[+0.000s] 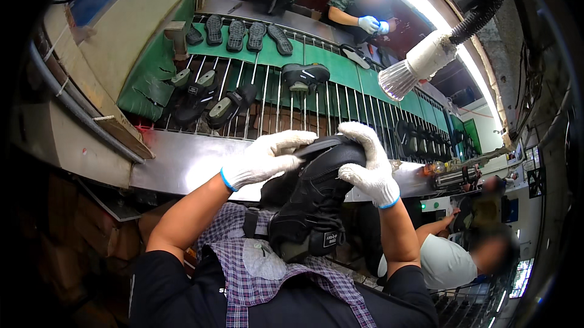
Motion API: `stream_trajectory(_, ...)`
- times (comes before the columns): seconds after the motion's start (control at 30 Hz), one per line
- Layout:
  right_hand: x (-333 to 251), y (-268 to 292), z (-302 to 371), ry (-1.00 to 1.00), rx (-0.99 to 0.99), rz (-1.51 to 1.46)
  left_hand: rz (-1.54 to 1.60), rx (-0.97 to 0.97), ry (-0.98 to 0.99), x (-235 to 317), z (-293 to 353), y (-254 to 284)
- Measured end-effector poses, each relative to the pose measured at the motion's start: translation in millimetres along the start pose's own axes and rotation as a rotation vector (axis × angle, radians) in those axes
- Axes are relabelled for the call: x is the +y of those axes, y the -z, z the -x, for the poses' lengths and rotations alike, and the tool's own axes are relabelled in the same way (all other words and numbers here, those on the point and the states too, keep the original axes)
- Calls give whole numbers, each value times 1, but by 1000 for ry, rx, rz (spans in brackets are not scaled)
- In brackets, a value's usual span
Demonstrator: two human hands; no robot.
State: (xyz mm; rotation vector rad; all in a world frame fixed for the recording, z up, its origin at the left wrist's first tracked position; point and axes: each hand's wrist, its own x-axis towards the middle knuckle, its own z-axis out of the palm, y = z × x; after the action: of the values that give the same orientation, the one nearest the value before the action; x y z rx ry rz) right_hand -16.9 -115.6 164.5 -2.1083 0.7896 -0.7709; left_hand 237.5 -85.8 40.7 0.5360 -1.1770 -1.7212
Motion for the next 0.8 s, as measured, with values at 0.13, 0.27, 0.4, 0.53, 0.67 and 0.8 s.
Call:
stream_trajectory(0.13,-2,-4,0,46,-10,-37,51,-95,-61,2,13,-1)
stream_trajectory(0.27,2,0,-1,-37,-8,-131,95,-130,-69,13,20,-8)
stream_trajectory(0.4,9,2,-5,-75,-19,-76,-116,-101,-65,20,18,-14)
stream_trajectory(0.53,10,0,-11,-111,-22,-54,-612,-33,-127,15,35,-22)
stream_trajectory(0.67,7,-8,-17,-130,17,-83,-650,84,-141,28,48,-38)
stream_trajectory(0.8,61,-53,-15,-123,161,-941,-295,155,-102,26,52,-29)
